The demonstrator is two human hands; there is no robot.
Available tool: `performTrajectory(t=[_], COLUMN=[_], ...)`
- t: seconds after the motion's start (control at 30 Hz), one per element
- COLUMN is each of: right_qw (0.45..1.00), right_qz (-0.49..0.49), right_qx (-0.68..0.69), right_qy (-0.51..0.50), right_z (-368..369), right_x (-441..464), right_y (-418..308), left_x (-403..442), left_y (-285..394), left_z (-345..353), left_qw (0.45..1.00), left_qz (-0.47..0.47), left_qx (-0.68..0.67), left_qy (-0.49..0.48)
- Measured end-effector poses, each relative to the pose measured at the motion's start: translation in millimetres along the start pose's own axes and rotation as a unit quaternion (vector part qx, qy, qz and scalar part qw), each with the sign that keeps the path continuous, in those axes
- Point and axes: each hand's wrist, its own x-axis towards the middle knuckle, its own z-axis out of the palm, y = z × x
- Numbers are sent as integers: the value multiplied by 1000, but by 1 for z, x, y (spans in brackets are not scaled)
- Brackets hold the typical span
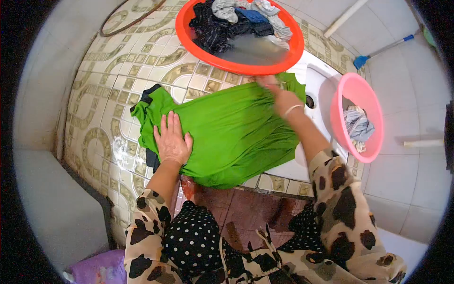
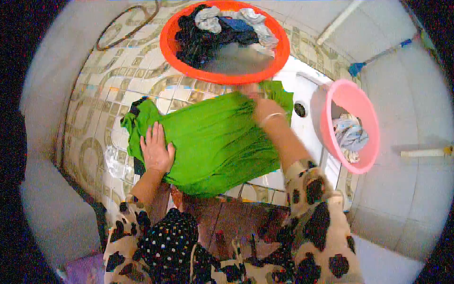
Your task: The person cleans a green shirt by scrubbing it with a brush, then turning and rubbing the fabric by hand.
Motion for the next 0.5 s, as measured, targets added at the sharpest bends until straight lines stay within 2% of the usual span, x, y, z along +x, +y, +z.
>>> performTrajectory(t=[0.03,0.07,0.1,0.17,0.27,0.3,0.33,0.4,0.43,0.5], right_qw=[999,999,996,984,992,993,999,998,998,999], right_qz=[-13,-39,-44,-160,-105,-116,-50,-39,-35,-13], right_qx=[25,-19,-37,9,19,26,0,-14,-13,-27], right_qy=[-28,-12,-68,-75,-71,2,16,54,54,34], right_z=[1,28,35,42,52,40,33,18,25,22], right_x=[-5,-2,-8,-32,-4,-3,2,7,10,8], right_y=[-29,-53,-88,-140,-91,-57,-22,36,39,1], left_x=[-1,-1,-2,-3,-3,-3,-1,-2,-3,-2], left_y=[0,-1,-2,-3,-3,-4,-3,-3,-3,-2], left_z=[0,1,2,4,0,2,1,-2,-1,1], left_qw=[1000,1000,1000,1000,1000,1000,1000,1000,1000,1000], left_qz=[-2,-6,-6,3,-5,-7,-10,-1,3,-3], left_qx=[-3,-6,-2,-4,-13,-12,-13,-8,-8,0], left_qy=[6,11,10,17,10,9,14,4,3,6])
